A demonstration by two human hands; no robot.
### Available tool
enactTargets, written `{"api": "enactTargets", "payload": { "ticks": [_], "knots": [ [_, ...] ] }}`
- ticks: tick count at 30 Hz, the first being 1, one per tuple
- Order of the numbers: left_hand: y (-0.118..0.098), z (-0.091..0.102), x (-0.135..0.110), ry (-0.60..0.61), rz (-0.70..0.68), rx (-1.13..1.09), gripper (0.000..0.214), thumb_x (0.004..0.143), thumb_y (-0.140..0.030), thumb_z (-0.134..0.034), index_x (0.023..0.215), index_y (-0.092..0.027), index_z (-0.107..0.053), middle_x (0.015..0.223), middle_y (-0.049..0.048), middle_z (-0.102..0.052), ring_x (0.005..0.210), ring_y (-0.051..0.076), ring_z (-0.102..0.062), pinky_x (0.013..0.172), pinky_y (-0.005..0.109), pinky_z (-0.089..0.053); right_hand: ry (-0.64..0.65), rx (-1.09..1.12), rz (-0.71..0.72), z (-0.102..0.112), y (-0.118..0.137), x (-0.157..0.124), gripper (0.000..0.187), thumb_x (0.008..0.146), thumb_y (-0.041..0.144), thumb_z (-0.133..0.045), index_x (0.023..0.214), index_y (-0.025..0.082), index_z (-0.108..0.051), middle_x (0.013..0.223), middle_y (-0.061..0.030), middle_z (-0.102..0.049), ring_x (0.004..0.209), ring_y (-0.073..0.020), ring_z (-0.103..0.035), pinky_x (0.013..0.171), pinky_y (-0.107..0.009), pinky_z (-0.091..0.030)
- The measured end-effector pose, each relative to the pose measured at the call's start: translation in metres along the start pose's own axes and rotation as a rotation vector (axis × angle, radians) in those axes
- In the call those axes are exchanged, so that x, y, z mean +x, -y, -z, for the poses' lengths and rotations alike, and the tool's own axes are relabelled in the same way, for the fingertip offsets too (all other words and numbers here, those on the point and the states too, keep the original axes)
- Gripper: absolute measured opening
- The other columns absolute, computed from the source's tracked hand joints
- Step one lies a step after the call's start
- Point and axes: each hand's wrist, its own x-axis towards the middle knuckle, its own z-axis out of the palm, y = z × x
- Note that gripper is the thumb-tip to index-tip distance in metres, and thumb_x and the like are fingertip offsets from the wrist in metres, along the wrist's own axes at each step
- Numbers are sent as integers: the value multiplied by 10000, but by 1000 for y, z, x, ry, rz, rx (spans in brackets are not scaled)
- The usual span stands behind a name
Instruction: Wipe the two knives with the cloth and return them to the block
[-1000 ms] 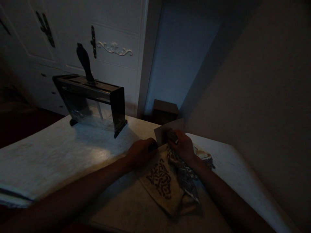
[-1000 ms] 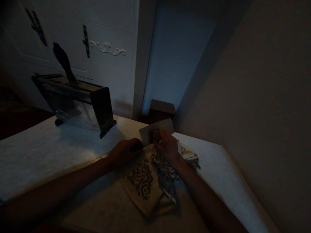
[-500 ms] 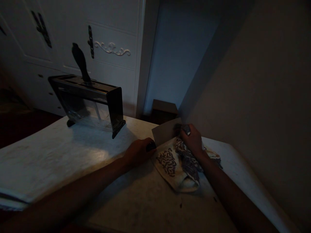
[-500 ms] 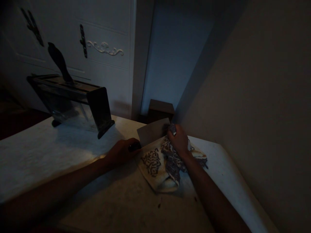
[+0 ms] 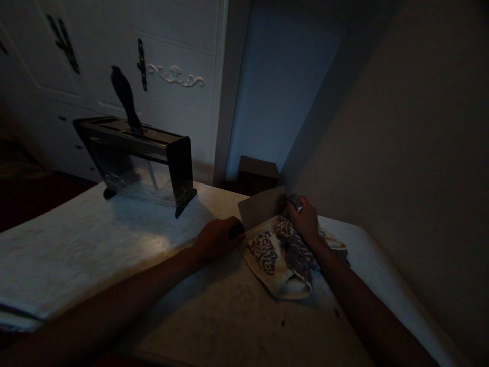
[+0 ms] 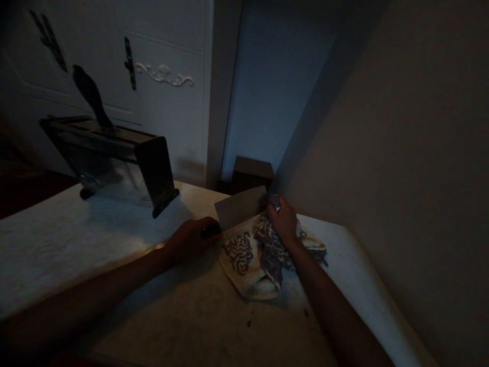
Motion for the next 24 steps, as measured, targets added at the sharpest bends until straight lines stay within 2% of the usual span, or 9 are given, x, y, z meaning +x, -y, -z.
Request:
{"api": "enactTargets", "payload": {
  "ticks": [9, 24],
  "knots": [
    [1, 0, 0, 11, -9, 0, 266, 850, -357, -575, 1052, -194, -633, 959, 62, -715, 850, 208, -665, 735, 295, -485, 12, 57, -21, 0, -2, 1, 241, 793, 410, -482, 838, 201, -594, 694, -31, -594, 649, -204, -545, 624, -295, -359],
    [0, 0, 0, 8, -2, -13, 263, 849, -355, -576, 1040, -184, -638, 941, 69, -715, 837, 211, -666, 726, 298, -485, -24, 115, 9, 0, -5, 0, 222, 777, 418, -517, 781, 201, -559, 675, -8, -554, 626, -184, -507, 612, -287, -363]
  ]
}}
